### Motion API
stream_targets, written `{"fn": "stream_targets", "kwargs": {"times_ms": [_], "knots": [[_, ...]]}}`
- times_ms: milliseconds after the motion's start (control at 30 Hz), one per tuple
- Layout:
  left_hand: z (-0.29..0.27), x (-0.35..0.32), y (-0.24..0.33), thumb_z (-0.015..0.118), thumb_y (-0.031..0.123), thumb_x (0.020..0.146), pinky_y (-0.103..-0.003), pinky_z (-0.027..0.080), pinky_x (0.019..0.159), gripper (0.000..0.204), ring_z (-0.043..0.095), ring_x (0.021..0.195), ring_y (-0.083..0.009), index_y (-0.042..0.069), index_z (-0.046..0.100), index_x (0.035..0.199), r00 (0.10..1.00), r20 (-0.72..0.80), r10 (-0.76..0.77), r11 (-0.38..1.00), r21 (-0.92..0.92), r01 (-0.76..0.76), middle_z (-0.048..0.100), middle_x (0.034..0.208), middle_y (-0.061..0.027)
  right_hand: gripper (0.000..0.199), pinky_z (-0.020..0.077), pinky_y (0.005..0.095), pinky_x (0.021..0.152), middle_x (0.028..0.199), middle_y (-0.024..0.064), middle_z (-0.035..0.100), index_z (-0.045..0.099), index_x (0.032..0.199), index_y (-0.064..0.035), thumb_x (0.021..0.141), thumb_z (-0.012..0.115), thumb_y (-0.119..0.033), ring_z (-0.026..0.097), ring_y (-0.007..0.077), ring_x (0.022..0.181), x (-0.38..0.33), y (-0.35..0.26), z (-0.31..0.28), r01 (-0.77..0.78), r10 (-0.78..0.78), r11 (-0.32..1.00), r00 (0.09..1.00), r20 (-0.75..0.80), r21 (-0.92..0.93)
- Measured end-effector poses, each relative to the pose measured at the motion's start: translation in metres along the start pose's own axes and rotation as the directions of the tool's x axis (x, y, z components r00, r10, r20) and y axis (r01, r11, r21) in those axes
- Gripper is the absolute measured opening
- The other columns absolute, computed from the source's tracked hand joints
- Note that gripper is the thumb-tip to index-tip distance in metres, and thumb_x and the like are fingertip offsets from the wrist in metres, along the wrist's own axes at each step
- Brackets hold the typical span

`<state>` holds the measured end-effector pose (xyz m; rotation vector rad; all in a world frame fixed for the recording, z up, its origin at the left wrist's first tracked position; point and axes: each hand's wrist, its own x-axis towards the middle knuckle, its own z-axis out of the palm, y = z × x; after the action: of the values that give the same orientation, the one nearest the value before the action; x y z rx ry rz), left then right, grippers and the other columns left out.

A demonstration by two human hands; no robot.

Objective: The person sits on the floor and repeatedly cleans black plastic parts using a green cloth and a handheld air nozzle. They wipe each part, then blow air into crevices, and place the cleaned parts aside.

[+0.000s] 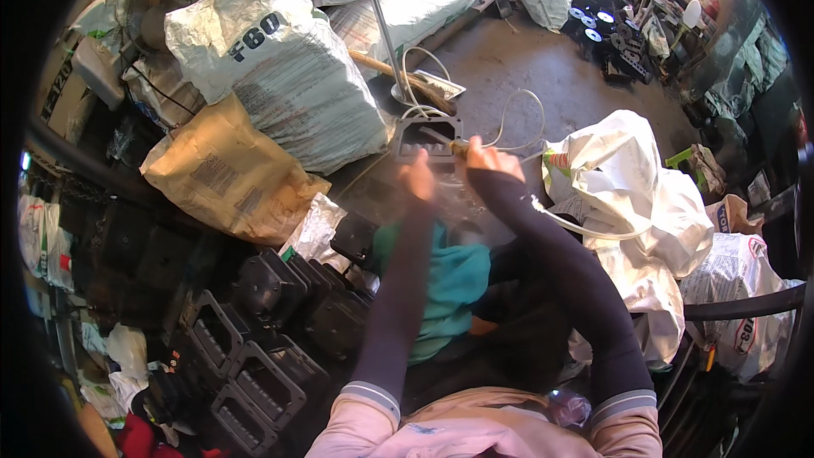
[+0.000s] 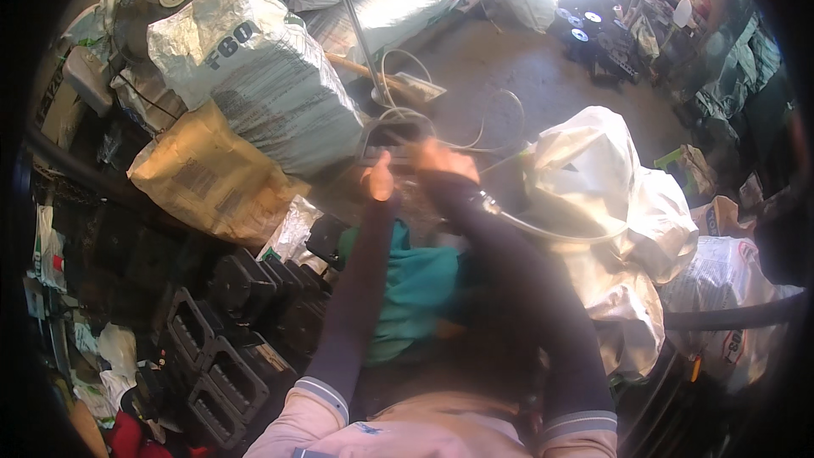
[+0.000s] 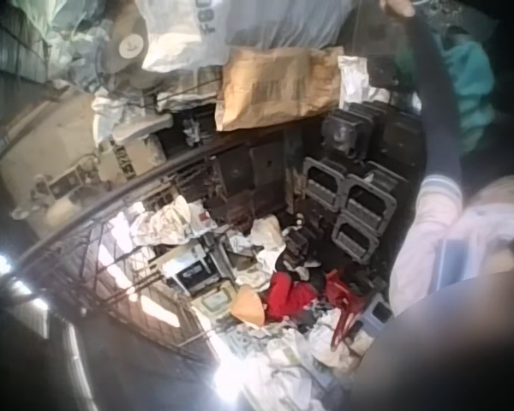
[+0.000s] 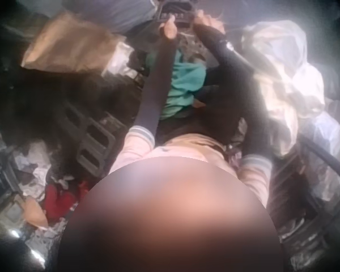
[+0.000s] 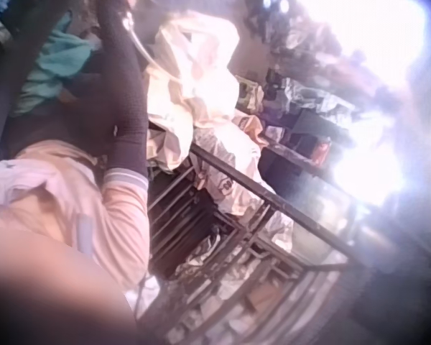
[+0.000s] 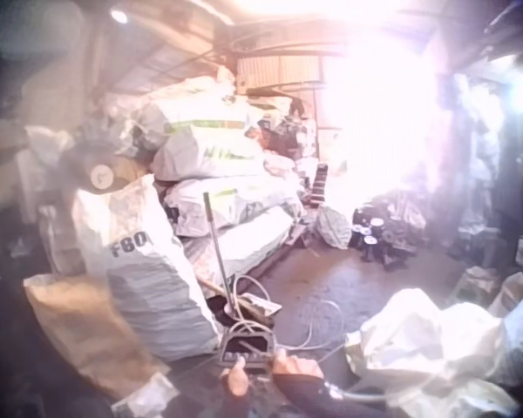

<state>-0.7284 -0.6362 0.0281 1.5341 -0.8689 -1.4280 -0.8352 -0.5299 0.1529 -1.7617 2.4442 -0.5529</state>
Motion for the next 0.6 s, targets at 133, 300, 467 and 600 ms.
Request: {"fn": "stream_targets", "kwargs": {"times_ms": [133, 300, 467, 600], "knots": [[-0.005, 0.004, 0.000, 0.070, 0.039, 0.088, -0.042, 0.046, 0.094, 0.060, 0.064, 0.102, -0.0329, -0.018, 0.064, 0.106, 0.995, 0.004, 0.095, 0.993, -0.071, -0.095, 0.067, 0.109, -0.0307, 0.038, 0.0552, 0.0522, 0.066, 0.079, 0.0256, 0.069, 0.054, 0.101, -0.0026, 0.094, 0.060, -0.039, 0.069, 0.0446, 0.073, 0.004, 0.015, -0.006, -0.072, 0.070, 0.996, 0.997, -0.034, -0.054], [-0.011, 0.032, -0.012, 0.064, 0.041, 0.093, -0.037, 0.049, 0.068, 0.053, 0.064, 0.074, -0.0267, -0.012, 0.068, 0.099, 0.997, -0.049, 0.059, 0.994, 0.098, -0.054, 0.068, 0.089, -0.0194, 0.038, 0.0536, 0.0546, 0.073, 0.082, 0.0262, 0.070, 0.053, 0.104, -0.0029, 0.095, 0.059, -0.039, 0.070, 0.0451, 0.081, -0.014, 0.027, -0.022, -0.128, 0.131, 0.988, 0.991, 0.030, -0.088], [-0.014, 0.052, -0.027, 0.052, 0.038, 0.101, -0.037, 0.055, 0.063, 0.045, 0.068, 0.077, -0.0252, -0.004, 0.065, 0.113, 0.996, 0.093, 0.009, 0.990, -0.140, 0.004, 0.068, 0.096, -0.0140, 0.038, 0.0520, 0.0539, 0.080, 0.092, 0.0267, 0.069, 0.050, 0.107, -0.0034, 0.095, 0.059, -0.038, 0.068, 0.0455, 0.091, -0.045, 0.028, -0.040, -0.158, 0.172, 0.984, 0.964, 0.203, -0.084], [-0.015, 0.031, -0.010, 0.052, 0.032, 0.101, -0.045, 0.054, 0.085, 0.041, 0.065, 0.101, -0.0315, -0.005, 0.061, 0.117, 0.968, 0.235, -0.090, 0.831, -0.518, 0.203, 0.066, 0.111, -0.0183, 0.036, 0.0514, 0.0529, 0.080, 0.094, 0.0245, 0.067, 0.048, 0.108, -0.0039, 0.095, 0.061, -0.035, 0.066, 0.0444, 0.092, -0.072, 0.025, -0.043, -0.069, 0.076, 0.997, 0.968, 0.241, -0.039]]}}
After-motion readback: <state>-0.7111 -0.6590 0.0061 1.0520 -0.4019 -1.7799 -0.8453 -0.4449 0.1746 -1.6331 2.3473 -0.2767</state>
